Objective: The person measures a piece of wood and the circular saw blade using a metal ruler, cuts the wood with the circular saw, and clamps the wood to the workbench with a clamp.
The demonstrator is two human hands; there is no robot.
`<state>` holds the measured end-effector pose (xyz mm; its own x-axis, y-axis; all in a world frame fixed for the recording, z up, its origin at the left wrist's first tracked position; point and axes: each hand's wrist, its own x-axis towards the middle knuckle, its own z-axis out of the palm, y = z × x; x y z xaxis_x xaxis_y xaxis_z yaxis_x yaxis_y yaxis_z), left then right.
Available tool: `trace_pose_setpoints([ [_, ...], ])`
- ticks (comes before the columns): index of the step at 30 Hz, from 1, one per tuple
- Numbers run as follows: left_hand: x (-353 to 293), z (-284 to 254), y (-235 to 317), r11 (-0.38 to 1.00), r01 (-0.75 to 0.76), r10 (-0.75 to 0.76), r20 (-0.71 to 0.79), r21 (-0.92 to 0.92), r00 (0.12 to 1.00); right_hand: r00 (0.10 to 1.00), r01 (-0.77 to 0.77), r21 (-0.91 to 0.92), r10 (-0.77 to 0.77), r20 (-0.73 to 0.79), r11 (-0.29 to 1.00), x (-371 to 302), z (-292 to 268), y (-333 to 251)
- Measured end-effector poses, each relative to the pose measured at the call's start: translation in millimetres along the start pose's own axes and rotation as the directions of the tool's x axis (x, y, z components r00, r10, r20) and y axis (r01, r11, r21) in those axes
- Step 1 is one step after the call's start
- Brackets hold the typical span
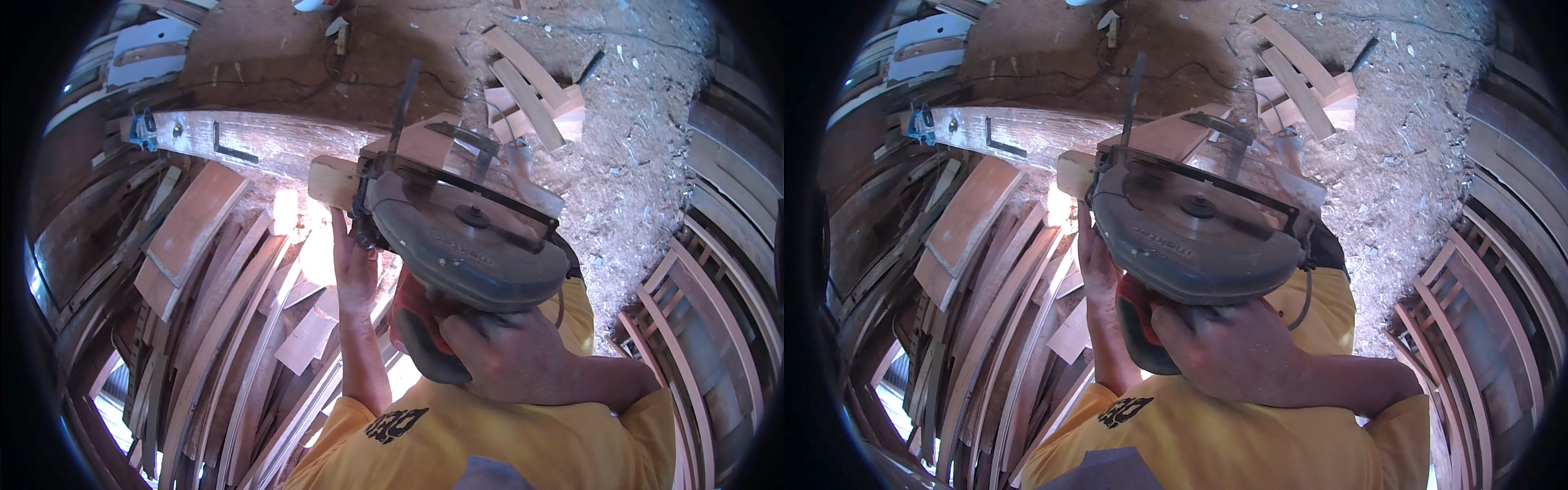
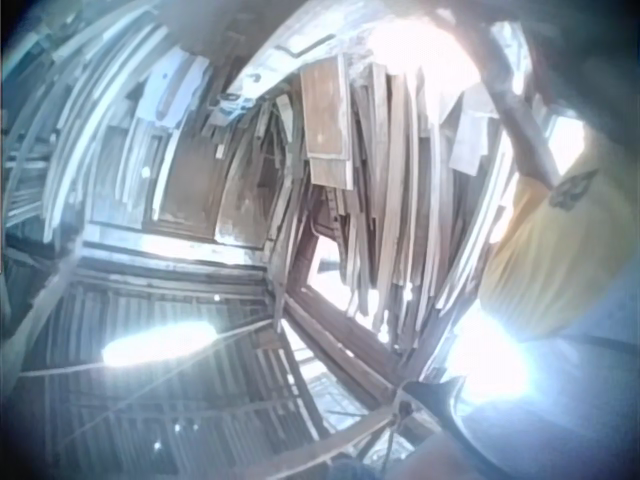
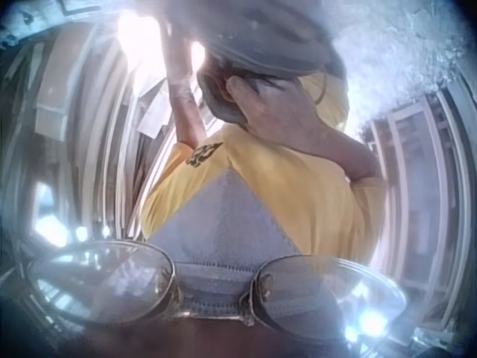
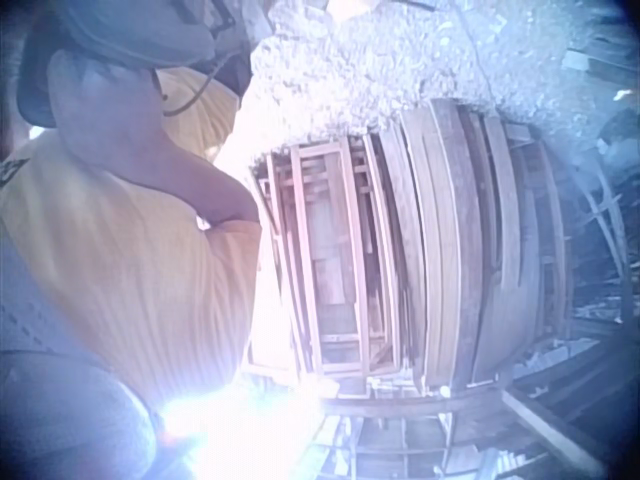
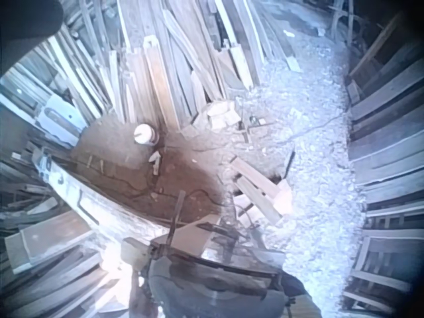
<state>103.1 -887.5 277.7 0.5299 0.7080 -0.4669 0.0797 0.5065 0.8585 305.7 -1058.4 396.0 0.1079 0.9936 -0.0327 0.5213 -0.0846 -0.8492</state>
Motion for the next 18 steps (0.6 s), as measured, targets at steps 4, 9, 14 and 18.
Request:
trace_pose_setpoints([
  [4, 0.8, -2.9, 0.0, 0.999, 0.02, -0.021, -0.02, -0.037, 1.0, 1.0, 0.004, 0.0, -0.004, 0.015, 1.0, 2.2, 1.2, 0.0],
  [9, 5.2, -4.2, 6.2, 0.998, 0.04, -0.04, 0.0, -0.055, 0.999, 1.0, 0.002, -0.014, -0.002, 0.009, 1.0, 6.0, 0.9, -1.9],
  [14, 9.1, -1.1, 8.0, 0.998, 0.018, -0.017, 0.014, -0.059, 1.0, 1.0, 0.013, 0.006, -0.013, 0.018, 1.0, 7.5, 1.2, -0.2],
  [18, 9.4, -2.7, 6.7, 0.995, 0.003, -0.002, 0.006, -0.101, 1.0, 0.999, 0.034, -0.009, -0.034, 0.013, 0.999, 8.7, 2.4, 0.1],
])
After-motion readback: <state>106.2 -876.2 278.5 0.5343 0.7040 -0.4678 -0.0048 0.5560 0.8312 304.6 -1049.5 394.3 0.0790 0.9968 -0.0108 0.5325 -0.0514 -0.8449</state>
